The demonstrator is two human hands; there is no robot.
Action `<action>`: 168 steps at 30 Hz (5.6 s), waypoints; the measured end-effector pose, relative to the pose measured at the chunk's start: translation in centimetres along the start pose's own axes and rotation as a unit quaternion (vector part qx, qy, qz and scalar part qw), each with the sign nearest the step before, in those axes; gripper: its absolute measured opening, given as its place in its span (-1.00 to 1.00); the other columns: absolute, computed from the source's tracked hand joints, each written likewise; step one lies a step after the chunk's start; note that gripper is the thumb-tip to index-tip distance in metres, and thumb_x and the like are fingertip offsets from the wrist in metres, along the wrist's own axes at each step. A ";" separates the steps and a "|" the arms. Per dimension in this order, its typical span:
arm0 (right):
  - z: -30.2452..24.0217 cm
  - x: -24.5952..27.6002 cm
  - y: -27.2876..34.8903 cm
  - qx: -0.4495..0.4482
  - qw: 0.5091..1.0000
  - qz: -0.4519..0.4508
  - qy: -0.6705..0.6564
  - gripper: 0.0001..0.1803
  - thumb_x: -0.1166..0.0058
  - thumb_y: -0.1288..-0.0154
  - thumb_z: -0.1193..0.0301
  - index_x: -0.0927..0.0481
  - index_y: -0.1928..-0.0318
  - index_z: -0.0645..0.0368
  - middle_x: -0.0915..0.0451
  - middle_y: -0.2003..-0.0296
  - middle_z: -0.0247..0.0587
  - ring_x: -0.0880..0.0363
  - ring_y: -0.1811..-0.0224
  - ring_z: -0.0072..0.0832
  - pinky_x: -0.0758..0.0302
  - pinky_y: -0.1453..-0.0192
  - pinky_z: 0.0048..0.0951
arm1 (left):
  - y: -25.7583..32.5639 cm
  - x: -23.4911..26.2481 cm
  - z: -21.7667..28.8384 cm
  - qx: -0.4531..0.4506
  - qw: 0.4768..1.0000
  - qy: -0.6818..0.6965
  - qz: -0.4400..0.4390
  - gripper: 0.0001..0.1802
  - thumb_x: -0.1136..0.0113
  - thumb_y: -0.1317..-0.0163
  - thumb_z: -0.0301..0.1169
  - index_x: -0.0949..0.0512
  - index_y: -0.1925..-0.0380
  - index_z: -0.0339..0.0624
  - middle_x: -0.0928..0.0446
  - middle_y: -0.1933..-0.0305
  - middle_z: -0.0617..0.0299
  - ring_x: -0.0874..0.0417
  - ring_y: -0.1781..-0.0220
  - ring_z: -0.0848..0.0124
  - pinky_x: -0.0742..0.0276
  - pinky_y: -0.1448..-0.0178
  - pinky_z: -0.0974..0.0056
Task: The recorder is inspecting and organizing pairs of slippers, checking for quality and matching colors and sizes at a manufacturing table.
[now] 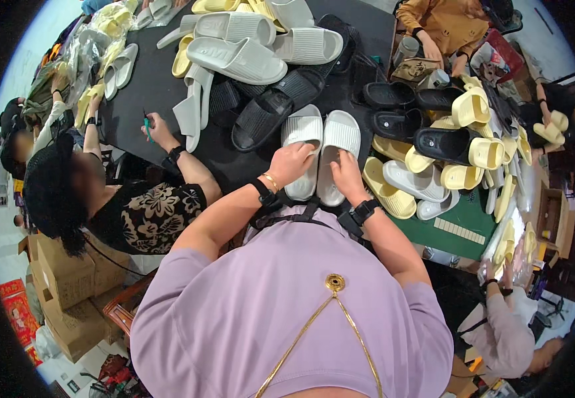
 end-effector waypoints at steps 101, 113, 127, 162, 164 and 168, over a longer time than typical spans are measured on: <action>0.5 0.2 -0.9 -0.046 0.994 -0.080 0.051 -0.56 -0.08 -0.22 0.33 -0.41 -0.06 0.30 -0.46 -0.03 0.21 -0.39 -0.11 0.17 -0.38 -0.18 -0.02 | -12.9 -10.8 -5.7 0.257 0.925 0.260 -0.102 -0.78 -0.23 -0.10 -0.34 -0.63 0.36 -0.28 -0.64 0.36 0.02 -0.68 0.28 0.18 -0.56 0.15 0.17; -0.4 7.1 -2.6 -0.046 0.982 0.159 -0.090 -0.73 0.03 -0.22 0.50 -0.54 0.05 0.22 -0.58 0.14 0.02 -0.53 0.07 -0.05 -0.45 -0.03 -0.14 | -10.7 -6.5 -3.0 0.229 0.900 0.360 -0.088 -0.80 -0.21 -0.23 -0.37 -0.59 0.30 -0.33 -0.59 0.40 0.27 -0.52 0.35 0.53 -0.46 0.23 0.35; 0.9 2.7 -8.7 -0.034 0.975 0.072 -0.208 -0.78 0.00 -0.33 0.40 -0.62 0.12 0.22 -0.66 0.33 -0.05 -0.64 0.31 -0.22 -0.52 0.22 -0.32 | -9.3 -7.0 -3.9 0.236 0.879 0.407 -0.076 -0.83 -0.18 -0.25 -0.37 -0.58 0.32 -0.28 -0.56 0.40 0.33 -0.50 0.36 0.57 -0.44 0.26 0.38; 2.5 1.3 -8.8 -0.107 0.956 0.067 -0.264 -0.84 -0.09 -0.31 0.40 -0.58 0.27 0.26 -0.57 0.47 -0.38 -0.46 0.45 -0.67 -0.41 0.35 -0.55 | -8.2 -4.6 -4.1 0.213 0.942 0.259 -0.006 -0.82 -0.22 -0.13 -0.38 -0.63 0.36 -0.29 -0.64 0.39 -0.02 -0.68 0.37 0.17 -0.54 0.26 0.20; 2.9 1.2 -8.7 -0.103 0.958 0.063 -0.260 -0.87 -0.10 -0.30 0.43 -0.59 0.27 0.25 -0.55 0.48 -0.45 -0.45 0.48 -0.72 -0.39 0.39 -0.62 | -8.3 -4.6 -3.8 0.203 0.944 0.260 -0.006 -0.82 -0.23 -0.12 -0.38 -0.63 0.37 -0.29 -0.64 0.40 -0.01 -0.68 0.37 0.16 -0.54 0.27 0.19; 1.5 1.4 -8.7 -0.103 0.957 0.035 -0.269 -0.80 -0.07 -0.32 0.38 -0.58 0.29 0.30 -0.56 0.50 -0.37 -0.46 0.45 -0.65 -0.40 0.35 -0.52 | -8.0 -4.7 -4.2 0.196 0.946 0.258 -0.003 -0.82 -0.23 -0.11 -0.39 -0.64 0.37 -0.28 -0.63 0.42 0.00 -0.67 0.39 0.16 -0.54 0.27 0.17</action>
Point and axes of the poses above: each hand's wrist, its own y-axis away from the middle knuckle, its own x-axis out of the back of the hand, z = x × y, the point moved 7 cm from there along -y, towards the middle knuckle
